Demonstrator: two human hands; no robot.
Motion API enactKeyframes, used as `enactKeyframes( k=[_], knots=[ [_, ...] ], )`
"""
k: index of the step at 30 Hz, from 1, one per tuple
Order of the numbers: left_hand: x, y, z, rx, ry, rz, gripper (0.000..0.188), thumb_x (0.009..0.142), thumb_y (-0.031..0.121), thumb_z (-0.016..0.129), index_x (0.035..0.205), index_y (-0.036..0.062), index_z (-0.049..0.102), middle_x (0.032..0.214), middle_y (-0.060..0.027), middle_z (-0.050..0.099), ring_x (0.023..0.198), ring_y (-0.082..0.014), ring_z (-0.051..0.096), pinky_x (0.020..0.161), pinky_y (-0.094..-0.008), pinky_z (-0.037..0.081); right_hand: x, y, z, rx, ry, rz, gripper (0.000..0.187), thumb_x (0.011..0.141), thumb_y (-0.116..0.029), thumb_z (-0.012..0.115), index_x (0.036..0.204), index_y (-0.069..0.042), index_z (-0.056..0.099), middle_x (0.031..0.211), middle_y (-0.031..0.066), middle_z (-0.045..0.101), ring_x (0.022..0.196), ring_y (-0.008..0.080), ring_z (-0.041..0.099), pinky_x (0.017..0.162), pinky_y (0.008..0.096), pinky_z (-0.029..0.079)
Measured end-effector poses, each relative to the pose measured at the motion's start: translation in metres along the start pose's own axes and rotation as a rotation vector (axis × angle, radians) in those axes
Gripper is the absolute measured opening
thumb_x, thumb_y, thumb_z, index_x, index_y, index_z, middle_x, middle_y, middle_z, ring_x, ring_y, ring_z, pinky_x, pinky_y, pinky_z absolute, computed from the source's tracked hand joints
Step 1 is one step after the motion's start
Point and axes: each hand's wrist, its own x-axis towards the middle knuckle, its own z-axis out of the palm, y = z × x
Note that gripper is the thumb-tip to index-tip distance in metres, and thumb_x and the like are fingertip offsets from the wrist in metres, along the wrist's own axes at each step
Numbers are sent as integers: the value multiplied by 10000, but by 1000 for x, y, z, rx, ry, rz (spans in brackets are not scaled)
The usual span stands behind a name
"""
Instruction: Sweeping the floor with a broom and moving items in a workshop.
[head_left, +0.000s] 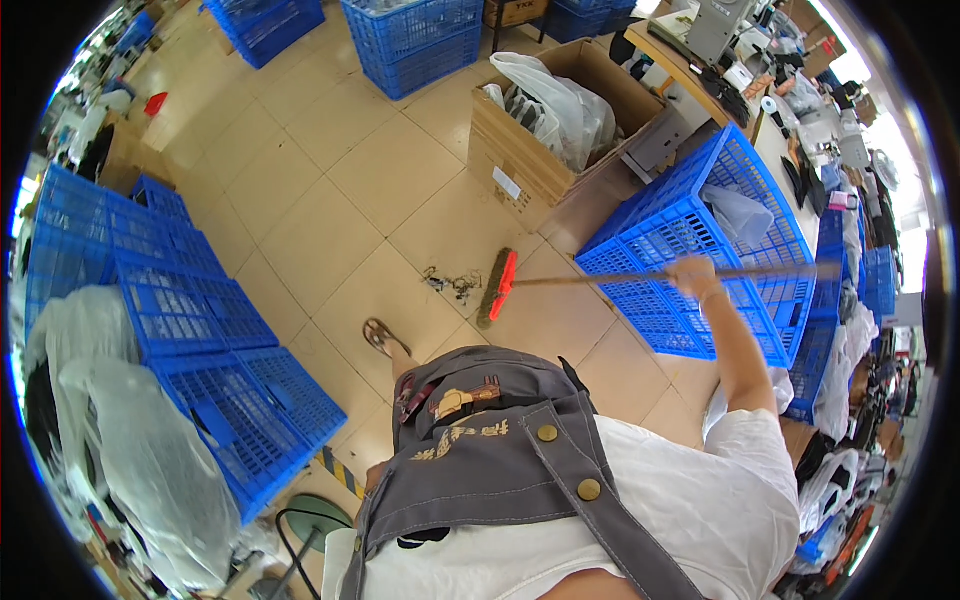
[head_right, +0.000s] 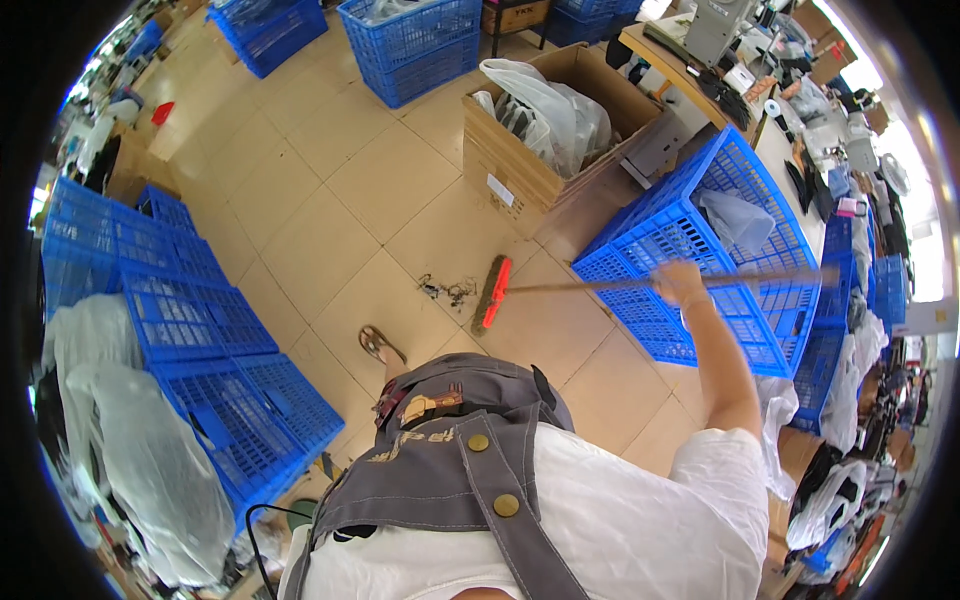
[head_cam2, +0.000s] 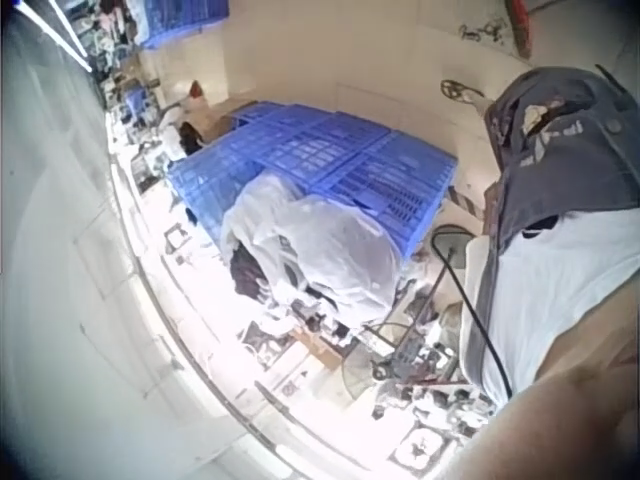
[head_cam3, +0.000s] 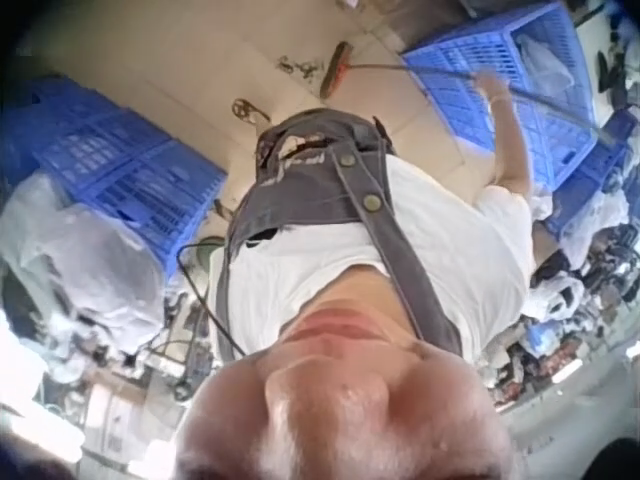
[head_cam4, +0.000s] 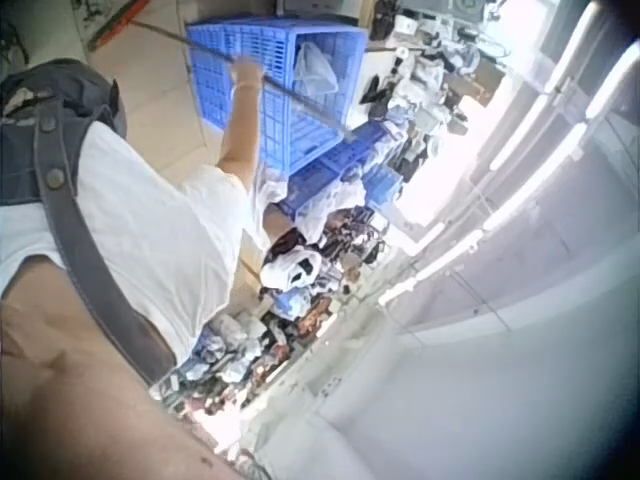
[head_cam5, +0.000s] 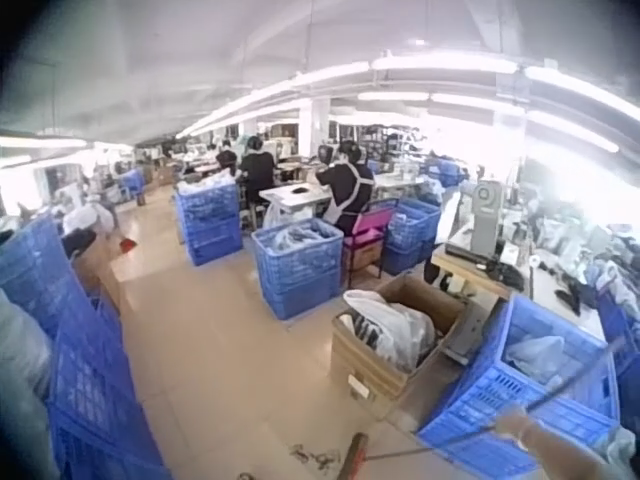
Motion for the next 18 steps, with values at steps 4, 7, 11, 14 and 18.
enactKeyframes(
  k=[4, 7, 11, 14, 18],
  knots=[
    [87, 13, -62, 315, -66, 279, 196, 762, 133, 471, 883, -19, 496, 728, -137, 568, 518, -183, 553, 417, -267, 423, 69, -73, -183, -161, 176, 20, 140, 658, -188, 542, 707, -89, 628, 738, 99, 609, 696, 245, 596, 562, 367, 466],
    [157, 63, -122, 453, -61, 429, 191, 761, 132, 471, 879, -17, 491, 732, -132, 564, 518, -181, 549, 413, -274, 421, 122, -150, -271, -289, 180, -13, 133, 642, -156, 556, 711, -78, 639, 724, 94, 618, 693, 242, 605, 537, 359, 465],
    [229, 192, -173, 8, -2, 44, 181, 764, 141, 469, 857, -11, 497, 714, -120, 565, 510, -173, 547, 419, -263, 416, 203, -215, -274, -505, 140, -95, 101, 632, -165, 554, 654, -103, 630, 616, 52, 581, 567, 221, 564, 371, 360, 380],
    [253, 283, -211, -193, 37, -143, 176, 765, 146, 468, 846, -8, 500, 705, -114, 566, 506, -168, 545, 422, -257, 413, 255, -271, -254, -600, 1, -121, 67, 625, -166, 568, 601, -108, 590, 569, 25, 541, 511, 212, 524, 383, 331, 345],
    [311, 313, -267, -118, 79, -148, 169, 764, 135, 460, 839, -8, 508, 682, -119, 568, 479, -166, 542, 390, -260, 402, 261, -318, -289, -599, 102, -221, 97, 671, -176, 559, 680, -93, 610, 610, 36, 562, 531, 219, 535, 411, 363, 359]
  ],
)
